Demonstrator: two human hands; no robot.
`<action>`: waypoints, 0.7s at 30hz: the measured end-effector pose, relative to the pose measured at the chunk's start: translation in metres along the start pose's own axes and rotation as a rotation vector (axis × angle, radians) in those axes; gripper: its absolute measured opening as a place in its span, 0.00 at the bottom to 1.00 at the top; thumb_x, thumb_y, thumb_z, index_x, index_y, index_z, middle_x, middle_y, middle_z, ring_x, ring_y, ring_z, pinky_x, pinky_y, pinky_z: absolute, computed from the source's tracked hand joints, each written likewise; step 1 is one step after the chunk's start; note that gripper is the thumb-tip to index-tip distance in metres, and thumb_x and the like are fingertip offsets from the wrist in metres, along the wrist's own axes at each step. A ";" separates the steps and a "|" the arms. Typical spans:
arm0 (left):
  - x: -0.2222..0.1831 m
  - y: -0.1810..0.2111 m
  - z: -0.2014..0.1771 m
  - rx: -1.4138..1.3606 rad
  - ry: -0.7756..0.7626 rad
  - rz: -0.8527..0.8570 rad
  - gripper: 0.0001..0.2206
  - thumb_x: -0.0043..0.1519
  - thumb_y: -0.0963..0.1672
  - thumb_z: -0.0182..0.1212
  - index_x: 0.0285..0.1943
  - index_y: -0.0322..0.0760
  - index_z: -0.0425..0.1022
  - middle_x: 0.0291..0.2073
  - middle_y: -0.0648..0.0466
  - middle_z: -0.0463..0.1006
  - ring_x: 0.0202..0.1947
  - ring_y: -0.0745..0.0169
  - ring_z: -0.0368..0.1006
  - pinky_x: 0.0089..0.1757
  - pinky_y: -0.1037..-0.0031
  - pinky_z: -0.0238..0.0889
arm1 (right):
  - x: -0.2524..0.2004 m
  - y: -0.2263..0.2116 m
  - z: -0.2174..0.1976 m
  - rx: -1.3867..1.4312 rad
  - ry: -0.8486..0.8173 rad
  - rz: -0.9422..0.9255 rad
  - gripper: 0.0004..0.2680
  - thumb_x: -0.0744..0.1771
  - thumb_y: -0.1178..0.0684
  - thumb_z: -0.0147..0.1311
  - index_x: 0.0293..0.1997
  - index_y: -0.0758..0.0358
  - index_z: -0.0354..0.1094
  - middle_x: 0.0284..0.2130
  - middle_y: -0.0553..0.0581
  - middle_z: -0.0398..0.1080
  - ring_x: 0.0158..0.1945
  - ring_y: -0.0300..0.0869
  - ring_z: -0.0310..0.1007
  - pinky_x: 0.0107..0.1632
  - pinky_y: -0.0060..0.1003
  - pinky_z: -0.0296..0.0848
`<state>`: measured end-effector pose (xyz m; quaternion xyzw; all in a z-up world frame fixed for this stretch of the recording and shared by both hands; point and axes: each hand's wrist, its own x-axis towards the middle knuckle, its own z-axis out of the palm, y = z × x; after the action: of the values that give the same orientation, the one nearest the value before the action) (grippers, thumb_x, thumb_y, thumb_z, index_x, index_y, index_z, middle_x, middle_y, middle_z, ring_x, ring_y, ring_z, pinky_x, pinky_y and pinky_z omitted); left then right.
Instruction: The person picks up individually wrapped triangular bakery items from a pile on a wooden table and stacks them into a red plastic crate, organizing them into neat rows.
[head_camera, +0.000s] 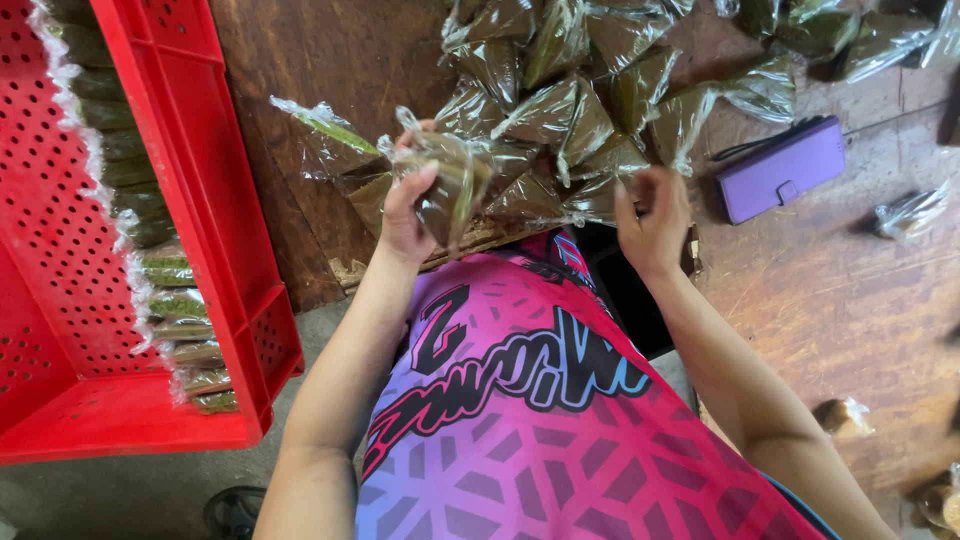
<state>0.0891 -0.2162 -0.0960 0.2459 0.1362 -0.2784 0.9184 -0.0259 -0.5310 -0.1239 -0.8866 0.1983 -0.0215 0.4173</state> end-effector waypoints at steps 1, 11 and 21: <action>-0.004 0.005 -0.001 0.010 -0.088 -0.090 0.33 0.60 0.42 0.67 0.73 0.42 0.55 0.56 0.41 0.71 0.54 0.43 0.76 0.52 0.52 0.74 | -0.011 0.008 -0.010 -0.159 -0.050 -0.098 0.12 0.67 0.55 0.62 0.53 0.64 0.66 0.44 0.60 0.68 0.48 0.49 0.69 0.55 0.45 0.69; 0.032 -0.052 -0.032 0.342 -0.301 -0.692 0.32 0.55 0.41 0.68 0.69 0.36 0.58 0.55 0.41 0.77 0.56 0.49 0.75 0.58 0.60 0.67 | 0.009 0.020 0.041 -0.366 -0.076 -0.188 0.22 0.60 0.54 0.67 0.60 0.60 0.67 0.57 0.70 0.59 0.60 0.64 0.59 0.62 0.56 0.63; 0.035 -0.044 -0.052 0.501 -0.097 -0.346 0.30 0.54 0.41 0.69 0.65 0.39 0.59 0.56 0.41 0.76 0.54 0.51 0.75 0.57 0.62 0.69 | 0.062 -0.012 0.040 -0.395 -0.113 -0.172 0.19 0.61 0.51 0.69 0.54 0.63 0.67 0.53 0.65 0.64 0.59 0.61 0.61 0.63 0.55 0.62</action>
<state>0.0857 -0.2362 -0.1695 0.4241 0.0592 -0.4669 0.7737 0.0436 -0.5178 -0.1489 -0.9645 0.0986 0.0320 0.2428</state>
